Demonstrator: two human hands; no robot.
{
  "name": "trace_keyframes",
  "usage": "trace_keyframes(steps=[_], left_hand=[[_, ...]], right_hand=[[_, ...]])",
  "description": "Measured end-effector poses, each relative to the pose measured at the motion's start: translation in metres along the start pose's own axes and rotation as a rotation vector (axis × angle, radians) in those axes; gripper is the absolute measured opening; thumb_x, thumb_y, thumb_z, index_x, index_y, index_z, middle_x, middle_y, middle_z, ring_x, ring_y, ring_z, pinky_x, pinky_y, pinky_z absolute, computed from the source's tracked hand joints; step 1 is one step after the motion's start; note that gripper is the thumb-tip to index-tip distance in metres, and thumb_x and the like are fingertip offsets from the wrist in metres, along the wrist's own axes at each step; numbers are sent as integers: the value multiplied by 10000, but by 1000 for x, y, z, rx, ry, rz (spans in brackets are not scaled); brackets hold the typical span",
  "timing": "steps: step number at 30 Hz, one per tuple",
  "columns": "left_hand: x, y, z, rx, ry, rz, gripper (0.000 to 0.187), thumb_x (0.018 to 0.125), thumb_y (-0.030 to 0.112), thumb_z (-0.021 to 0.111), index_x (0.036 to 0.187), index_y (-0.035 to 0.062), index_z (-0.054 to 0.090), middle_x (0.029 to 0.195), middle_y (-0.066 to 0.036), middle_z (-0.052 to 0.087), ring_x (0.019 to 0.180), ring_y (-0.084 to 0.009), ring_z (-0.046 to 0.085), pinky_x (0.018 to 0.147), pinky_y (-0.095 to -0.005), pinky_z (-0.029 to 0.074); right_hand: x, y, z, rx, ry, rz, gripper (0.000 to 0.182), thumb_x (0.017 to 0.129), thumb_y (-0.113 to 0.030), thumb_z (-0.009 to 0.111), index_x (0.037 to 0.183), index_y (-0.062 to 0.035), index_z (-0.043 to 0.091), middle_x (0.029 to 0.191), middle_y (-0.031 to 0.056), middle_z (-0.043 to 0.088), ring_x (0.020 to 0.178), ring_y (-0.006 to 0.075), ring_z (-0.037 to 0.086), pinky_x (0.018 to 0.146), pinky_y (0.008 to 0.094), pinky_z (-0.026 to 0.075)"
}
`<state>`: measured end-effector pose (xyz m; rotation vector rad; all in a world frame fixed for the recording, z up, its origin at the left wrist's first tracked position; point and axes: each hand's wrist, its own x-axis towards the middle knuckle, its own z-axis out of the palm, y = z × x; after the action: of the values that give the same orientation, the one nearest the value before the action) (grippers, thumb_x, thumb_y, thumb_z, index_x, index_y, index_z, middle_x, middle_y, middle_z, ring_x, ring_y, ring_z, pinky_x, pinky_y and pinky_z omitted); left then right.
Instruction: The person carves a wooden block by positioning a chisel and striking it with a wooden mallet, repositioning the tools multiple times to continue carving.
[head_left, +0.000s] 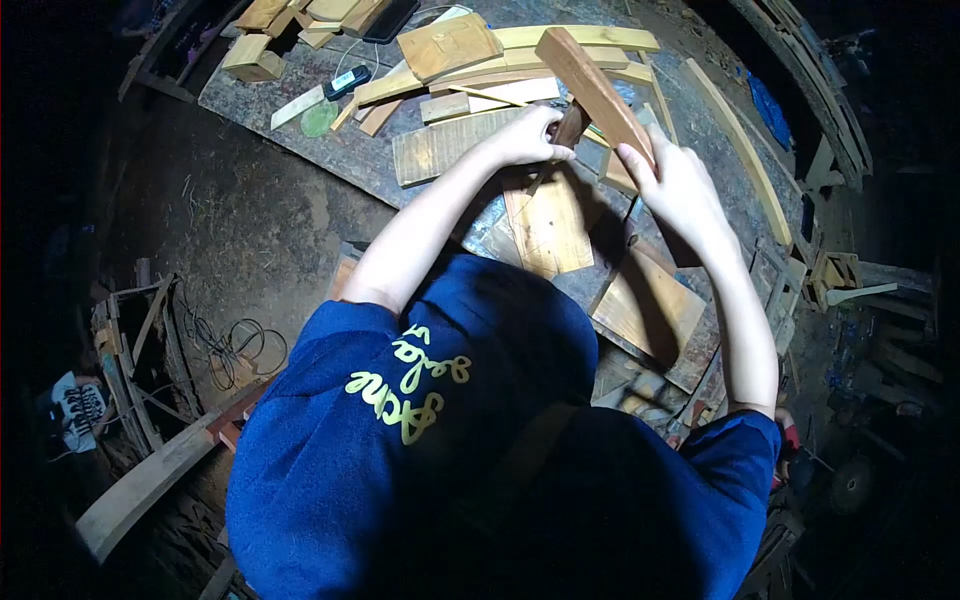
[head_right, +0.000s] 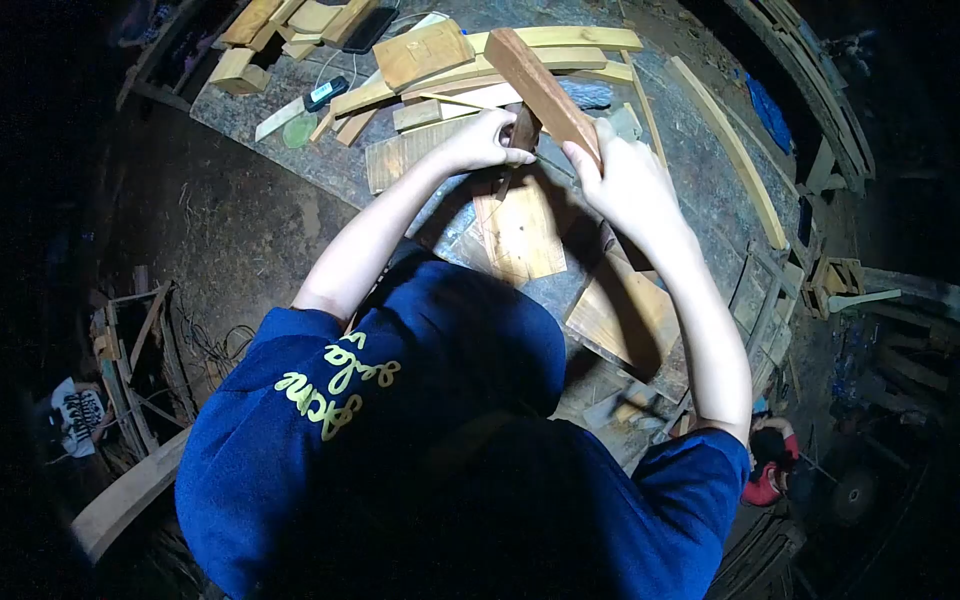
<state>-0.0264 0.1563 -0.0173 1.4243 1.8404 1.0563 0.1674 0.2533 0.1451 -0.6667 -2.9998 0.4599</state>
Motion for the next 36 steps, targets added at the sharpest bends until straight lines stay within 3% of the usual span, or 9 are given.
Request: trace_keyframes(steps=[3, 7, 13, 15, 20, 23, 24, 32, 36], left_hand=[[0, 1, 1, -80, -8, 41, 354, 719, 204, 784, 982, 13, 645, 880, -72, 663, 781, -135, 586, 730, -289, 485], [0, -2, 3, -124, -20, 2, 373, 720, 216, 791, 995, 16, 637, 892, -84, 664, 791, -145, 593, 741, -293, 489], [1, -4, 4, -21, 1, -20, 425, 718, 239, 801, 1023, 3, 623, 911, -75, 658, 820, -145, 591, 759, -306, 495], [-1, -6, 7, -124, 15, 22, 410, 726, 212, 796, 1032, 4, 620, 922, -74, 654, 825, -141, 592, 764, -302, 497], [-7, 2, -1, -245, -57, -71, 374, 730, 170, 784, 1017, 12, 601, 936, -78, 645, 849, -140, 599, 782, -298, 498], [-6, -3, 2, -134, 32, -15, 375, 726, 172, 783, 1014, 14, 601, 918, -80, 648, 839, -147, 606, 790, -308, 501], [-9, 0, 5, -246, 79, -4, 360, 728, 166, 777, 1002, 11, 602, 894, -79, 648, 834, -146, 614, 798, -316, 506], [-10, -1, 5, -289, -22, -26, 320, 745, 157, 771, 981, 17, 606, 882, -52, 642, 815, -111, 607, 765, -282, 507], [-15, -6, 11, -310, 18, 10, 351, 725, 194, 761, 995, 20, 620, 746, -53, 609, 666, -124, 531, 626, -299, 449]], right_hand=[[2, 1, -15, 37, 0, 8, 394, 940, -378, 501, 1078, -12, 545, 773, 277, 639, 754, 443, 641, 694, 491, 510], [1, -8, -29, 294, 211, 30, 348, 972, -355, 460, 1109, -40, 518, 737, 261, 635, 747, 411, 657, 674, 470, 506], [-3, 5, -8, -179, -49, -9, 366, 964, -380, 455, 1071, -33, 497, 760, 265, 645, 789, 442, 648, 736, 531, 510], [0, 1, -25, -82, -56, 5, 362, 964, -376, 458, 1068, -32, 497, 772, 267, 645, 779, 439, 651, 721, 525, 516], [0, -2, -42, 180, 326, -35, 346, 959, -376, 498, 1082, -54, 526, 734, 259, 623, 746, 432, 640, 641, 468, 490], [-2, -3, -45, 168, 302, -34, 347, 956, -370, 507, 1099, -55, 530, 746, 264, 626, 758, 435, 638, 656, 461, 490], [-4, -3, -44, 190, 260, -2, 349, 954, -369, 507, 1104, -55, 536, 755, 271, 624, 765, 438, 635, 666, 463, 488], [-17, -3, -24, 222, 107, 118, 380, 946, -371, 513, 1129, -40, 552, 746, 275, 618, 764, 431, 638, 675, 455, 490], [-12, -9, -25, 239, 78, 138, 387, 941, -371, 516, 1132, -37, 553, 747, 278, 618, 760, 428, 640, 681, 457, 494]])
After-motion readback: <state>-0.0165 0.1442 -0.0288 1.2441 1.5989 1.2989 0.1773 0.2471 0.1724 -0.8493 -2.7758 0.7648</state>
